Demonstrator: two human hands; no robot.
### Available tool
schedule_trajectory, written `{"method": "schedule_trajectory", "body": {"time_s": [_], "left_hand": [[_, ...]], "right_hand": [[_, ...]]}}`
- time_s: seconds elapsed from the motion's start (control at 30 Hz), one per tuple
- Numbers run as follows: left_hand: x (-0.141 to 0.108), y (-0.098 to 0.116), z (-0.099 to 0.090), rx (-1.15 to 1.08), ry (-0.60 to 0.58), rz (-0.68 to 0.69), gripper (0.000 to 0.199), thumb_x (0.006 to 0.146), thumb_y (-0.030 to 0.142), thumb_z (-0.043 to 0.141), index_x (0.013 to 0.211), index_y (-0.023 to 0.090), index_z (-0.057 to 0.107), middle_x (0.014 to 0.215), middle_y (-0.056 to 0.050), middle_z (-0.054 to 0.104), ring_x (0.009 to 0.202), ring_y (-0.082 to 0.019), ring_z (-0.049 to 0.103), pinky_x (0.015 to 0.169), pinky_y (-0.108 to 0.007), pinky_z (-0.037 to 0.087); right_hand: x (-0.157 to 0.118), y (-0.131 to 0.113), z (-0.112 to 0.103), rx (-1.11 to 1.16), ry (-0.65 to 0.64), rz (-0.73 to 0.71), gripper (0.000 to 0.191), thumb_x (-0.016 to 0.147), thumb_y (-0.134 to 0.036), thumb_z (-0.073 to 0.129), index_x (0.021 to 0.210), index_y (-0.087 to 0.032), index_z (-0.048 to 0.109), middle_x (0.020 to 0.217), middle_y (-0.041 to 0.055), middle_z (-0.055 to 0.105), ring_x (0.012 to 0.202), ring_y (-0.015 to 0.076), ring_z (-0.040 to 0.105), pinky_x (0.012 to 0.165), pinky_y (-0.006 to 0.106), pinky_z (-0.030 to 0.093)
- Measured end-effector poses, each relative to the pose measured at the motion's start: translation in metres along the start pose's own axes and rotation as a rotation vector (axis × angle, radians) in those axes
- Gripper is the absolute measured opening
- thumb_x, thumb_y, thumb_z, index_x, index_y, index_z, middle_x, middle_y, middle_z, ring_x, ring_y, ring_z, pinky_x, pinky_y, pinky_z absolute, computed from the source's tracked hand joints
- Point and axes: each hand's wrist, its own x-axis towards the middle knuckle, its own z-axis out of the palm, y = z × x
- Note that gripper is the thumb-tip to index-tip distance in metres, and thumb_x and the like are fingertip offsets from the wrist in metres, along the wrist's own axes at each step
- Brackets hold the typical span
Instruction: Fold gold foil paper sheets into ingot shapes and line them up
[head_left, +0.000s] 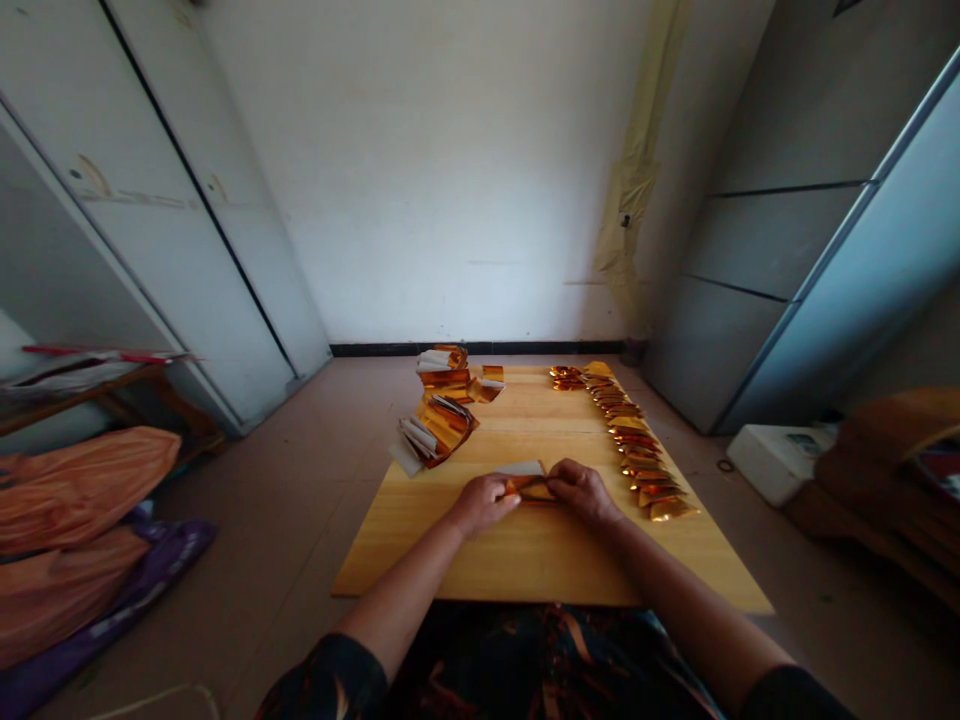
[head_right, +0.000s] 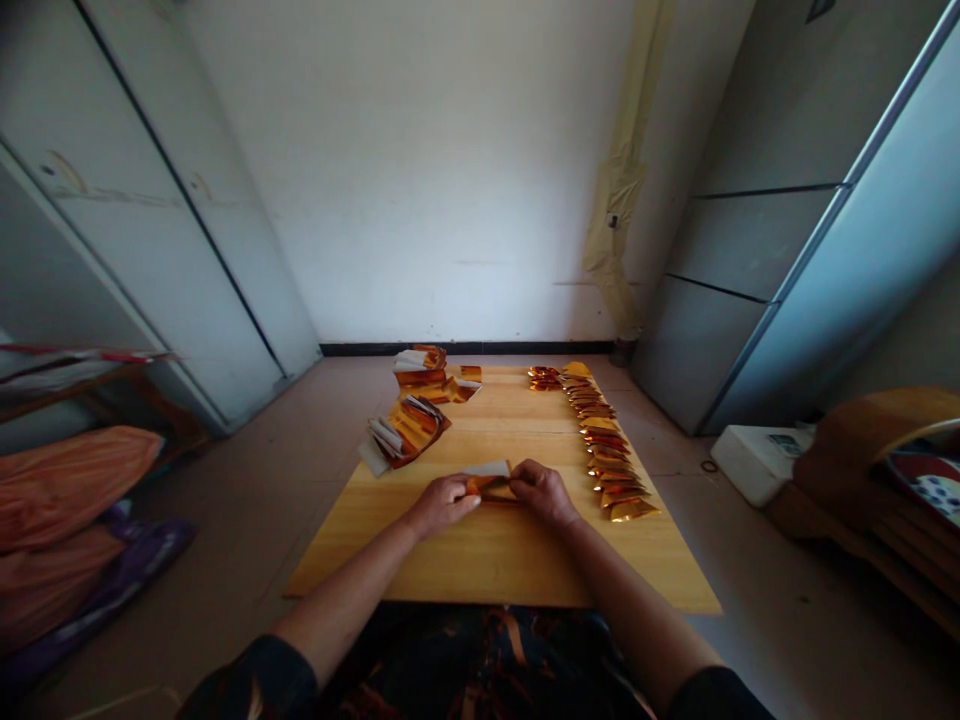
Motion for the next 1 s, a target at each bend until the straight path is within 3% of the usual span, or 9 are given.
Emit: {"method": "schedule_trajectory", "body": {"time_s": [0.07,0.17,0.27,0.4,0.5,0.6,0.7,0.87,1.0], "left_hand": [[0.003,0.002,0.003,0.004,0.102,-0.085,0.022,0.082,0.023,0.047,0.086,0.018,0.068,0.091,-0.003,0.069,0.084,-0.015,0.063,0.081,-0.026,0.048],[0.007,0.003,0.009,0.012,0.19,-0.153,0.028,0.073,0.014,0.055,0.099,0.02,0.063,0.092,-0.001,0.068,0.083,-0.015,0.062,0.079,-0.027,0.049],[0.006,-0.001,0.013,-0.021,0.244,-0.131,0.052,0.068,0.012,0.06,0.118,0.02,0.051,0.109,-0.004,0.064,0.097,-0.017,0.06,0.087,-0.03,0.049],[0.005,-0.007,0.016,0.036,0.307,-0.028,0.073,0.066,0.01,0.06,0.134,0.021,0.035,0.133,-0.009,0.049,0.122,-0.022,0.046,0.105,-0.04,0.038],[0.004,-0.009,0.018,0.079,0.354,-0.037,0.073,0.071,0.005,0.052,0.137,0.022,0.029,0.138,-0.01,0.042,0.131,-0.021,0.037,0.108,-0.041,0.035],[0.002,-0.009,0.019,0.109,0.371,-0.127,0.07,0.072,0.002,0.048,0.136,0.022,0.031,0.144,-0.011,0.033,0.134,-0.022,0.032,0.106,-0.04,0.038],[0.001,-0.008,0.02,0.124,0.344,-0.19,0.059,0.075,0.004,0.047,0.13,0.022,0.041,0.148,-0.011,0.027,0.132,-0.023,0.037,0.103,-0.039,0.042],[0.0,-0.007,0.021,0.124,0.384,-0.215,0.05,0.079,0.011,0.049,0.129,0.018,0.044,0.148,-0.014,0.025,0.131,-0.024,0.039,0.103,-0.039,0.041],[-0.002,-0.004,0.021,0.129,0.299,-0.198,0.04,0.079,0.008,0.048,0.116,0.021,0.056,0.151,-0.01,0.022,0.125,-0.022,0.046,0.103,-0.036,0.04]], "right_hand": [[0.011,0.0,0.005,0.007,0.054,0.001,0.014,0.074,-0.031,0.051,0.077,-0.018,0.057,0.071,-0.001,0.06,0.067,0.0134,0.055,0.063,0.023,0.043],[0.027,-0.002,0.013,-0.044,0.078,-0.077,0.012,0.075,-0.027,0.048,0.078,-0.019,0.057,0.074,-0.0001,0.061,0.07,0.0137,0.056,0.067,0.024,0.044],[0.039,-0.007,0.02,-0.166,0.067,-0.097,0.011,0.077,-0.021,0.046,0.079,-0.019,0.057,0.078,0.0009,0.062,0.073,0.0134,0.056,0.069,0.023,0.042],[0.042,-0.013,0.028,-0.383,0.01,-0.017,0.013,0.081,-0.017,0.044,0.085,-0.02,0.057,0.085,0.0022,0.064,0.077,0.0131,0.057,0.069,0.021,0.04],[0.042,-0.018,0.032,-0.568,-0.044,0.034,0.016,0.087,-0.019,0.041,0.092,-0.02,0.056,0.092,0.0041,0.065,0.08,0.0135,0.059,0.069,0.021,0.038],[0.044,-0.023,0.035,-0.694,-0.082,0.064,0.019,0.092,-0.021,0.038,0.098,-0.02,0.056,0.099,0.0064,0.065,0.083,0.014,0.061,0.068,0.022,0.037],[0.049,-0.025,0.036,-0.748,-0.11,0.088,0.02,0.093,-0.023,0.036,0.102,-0.02,0.054,0.102,0.0073,0.066,0.085,0.0151,0.062,0.067,0.023,0.038],[0.055,-0.023,0.037,-0.787,-0.126,0.115,0.02,0.094,-0.023,0.036,0.105,-0.019,0.052,0.104,0.0093,0.066,0.09,0.0167,0.063,0.069,0.023,0.039],[0.056,-0.021,0.038,-0.807,-0.129,0.141,0.022,0.093,-0.023,0.038,0.111,-0.019,0.049,0.105,0.0108,0.066,0.092,0.0179,0.064,0.07,0.024,0.04]]}}
